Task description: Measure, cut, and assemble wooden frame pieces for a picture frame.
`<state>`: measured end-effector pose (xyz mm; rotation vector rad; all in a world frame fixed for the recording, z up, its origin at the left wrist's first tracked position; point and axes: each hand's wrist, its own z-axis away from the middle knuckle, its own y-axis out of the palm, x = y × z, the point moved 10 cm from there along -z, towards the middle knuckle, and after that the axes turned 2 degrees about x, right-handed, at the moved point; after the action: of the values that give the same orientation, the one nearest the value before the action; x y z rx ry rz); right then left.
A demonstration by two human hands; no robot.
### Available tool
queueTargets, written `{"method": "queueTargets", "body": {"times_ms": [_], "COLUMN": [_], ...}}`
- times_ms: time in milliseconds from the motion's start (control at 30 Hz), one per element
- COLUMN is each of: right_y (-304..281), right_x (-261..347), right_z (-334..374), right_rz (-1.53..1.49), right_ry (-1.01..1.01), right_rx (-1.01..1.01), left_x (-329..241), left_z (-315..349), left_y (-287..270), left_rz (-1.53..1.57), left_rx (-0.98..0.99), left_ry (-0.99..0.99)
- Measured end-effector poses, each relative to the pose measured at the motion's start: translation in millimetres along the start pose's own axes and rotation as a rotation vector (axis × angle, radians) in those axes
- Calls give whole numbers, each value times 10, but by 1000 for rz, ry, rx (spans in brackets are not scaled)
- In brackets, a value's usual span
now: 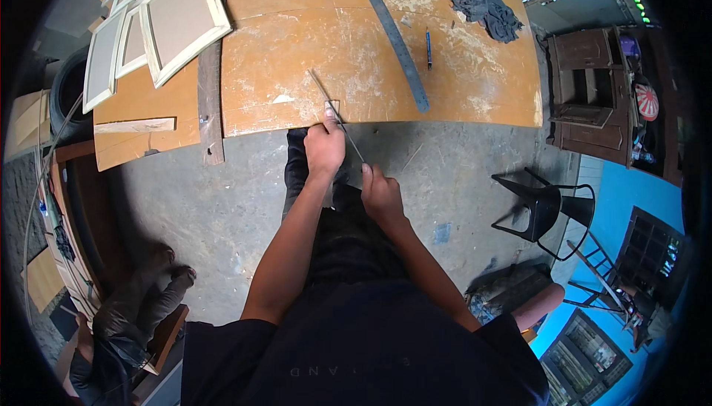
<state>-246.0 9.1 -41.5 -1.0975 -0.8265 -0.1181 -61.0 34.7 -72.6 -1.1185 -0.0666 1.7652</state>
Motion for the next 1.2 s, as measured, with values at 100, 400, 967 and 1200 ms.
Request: {"method": "queueTargets", "body": {"times_ms": [100, 400, 967, 1200], "right_y": [-73, -30, -10, 102], "right_x": [53, -3, -110, 414], "right_z": [5, 13, 262, -576], "right_rz": [7, -38, 52, 68], "right_ry": [38, 39, -23, 87], "right_rx": [25, 20, 5, 88], "left_x": [329, 206, 238, 213], "left_z": [-108, 44, -16, -152], "left_y": [48, 222, 183, 97], "left_rz": [67, 505, 386, 146], "left_rx": [11, 371, 129, -36], "left_ry": [-37, -210, -171, 54]}}
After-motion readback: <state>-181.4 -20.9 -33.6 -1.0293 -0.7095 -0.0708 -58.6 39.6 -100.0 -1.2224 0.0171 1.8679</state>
